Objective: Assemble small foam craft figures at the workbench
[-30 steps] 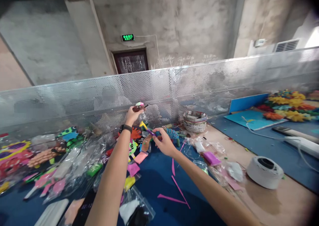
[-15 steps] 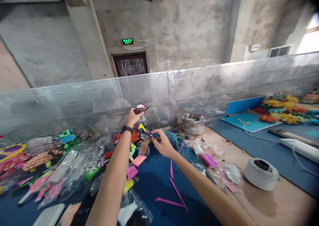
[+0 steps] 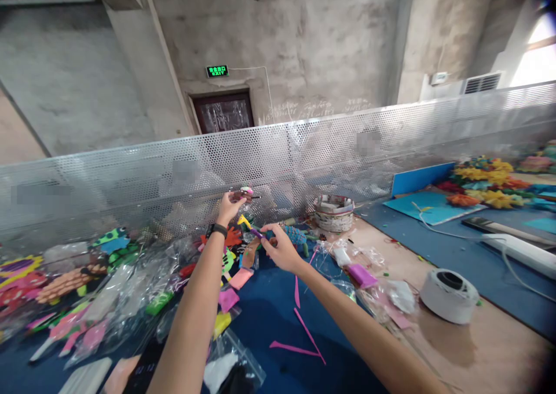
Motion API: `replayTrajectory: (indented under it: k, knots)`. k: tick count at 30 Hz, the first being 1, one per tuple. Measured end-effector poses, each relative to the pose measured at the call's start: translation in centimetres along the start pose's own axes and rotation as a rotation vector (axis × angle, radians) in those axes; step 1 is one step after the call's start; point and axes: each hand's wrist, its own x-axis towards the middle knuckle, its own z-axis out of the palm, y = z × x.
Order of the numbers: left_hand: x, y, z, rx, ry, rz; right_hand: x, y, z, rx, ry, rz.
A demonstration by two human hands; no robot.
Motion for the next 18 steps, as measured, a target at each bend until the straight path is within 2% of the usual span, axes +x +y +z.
replayTrajectory:
  k: [6, 12, 18]
  knots:
    - [0.0, 0.3, 0.2, -0.018, -0.08, 0.059, 0.0, 0.5, -0.2, 0.002, 0.007, 0.03]
    - [0.0, 0.6, 0.9, 0.014, -0.018, 0.027, 0.1, 0.9, -0.4, -0.018, 0.013, 0.022]
    - [0.4, -0.3, 1.1, -0.043, 0.033, 0.063, 0.2, 1.0, -0.5, -0.019, 0.012, 0.027]
